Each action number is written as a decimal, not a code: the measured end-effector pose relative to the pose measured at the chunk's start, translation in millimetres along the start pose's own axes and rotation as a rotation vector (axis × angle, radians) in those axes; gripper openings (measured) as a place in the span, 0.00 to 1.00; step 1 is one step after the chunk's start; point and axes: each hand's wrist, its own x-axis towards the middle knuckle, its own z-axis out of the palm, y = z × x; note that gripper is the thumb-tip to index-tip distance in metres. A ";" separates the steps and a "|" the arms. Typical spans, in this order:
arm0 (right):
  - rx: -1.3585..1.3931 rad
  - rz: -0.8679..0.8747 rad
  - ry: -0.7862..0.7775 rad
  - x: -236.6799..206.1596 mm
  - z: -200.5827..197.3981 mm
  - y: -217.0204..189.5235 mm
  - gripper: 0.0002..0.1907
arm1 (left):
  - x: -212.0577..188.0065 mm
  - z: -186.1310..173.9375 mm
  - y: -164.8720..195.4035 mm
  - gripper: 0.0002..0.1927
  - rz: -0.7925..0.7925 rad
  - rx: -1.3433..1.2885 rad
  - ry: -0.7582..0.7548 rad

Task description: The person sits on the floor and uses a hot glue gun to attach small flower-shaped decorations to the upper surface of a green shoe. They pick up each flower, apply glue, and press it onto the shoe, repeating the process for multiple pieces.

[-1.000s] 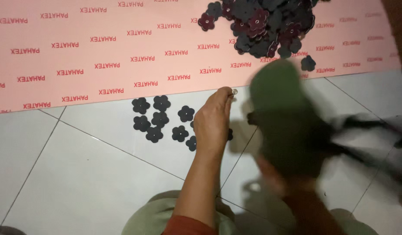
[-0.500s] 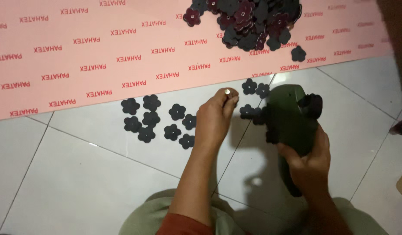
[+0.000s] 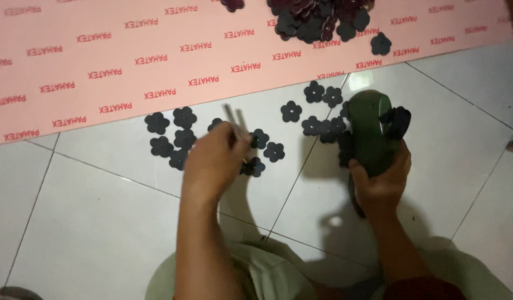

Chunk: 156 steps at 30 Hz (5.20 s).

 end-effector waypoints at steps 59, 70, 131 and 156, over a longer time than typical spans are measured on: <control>-0.019 0.055 -0.028 5.9 4.4 8.5 0.48 | 43.2 62.9 19.7 0.08 0.156 -0.541 0.211; -0.047 0.056 -0.009 3.4 4.5 6.3 0.47 | 33.9 62.1 27.2 0.07 0.120 -0.448 0.216; -0.099 0.055 0.116 29.5 -3.1 -12.5 0.42 | 15.1 38.0 8.0 0.15 0.166 0.133 -0.382; -0.108 0.177 0.101 28.3 0.4 -2.9 0.46 | 45.0 63.4 11.6 0.07 0.146 -0.619 -0.020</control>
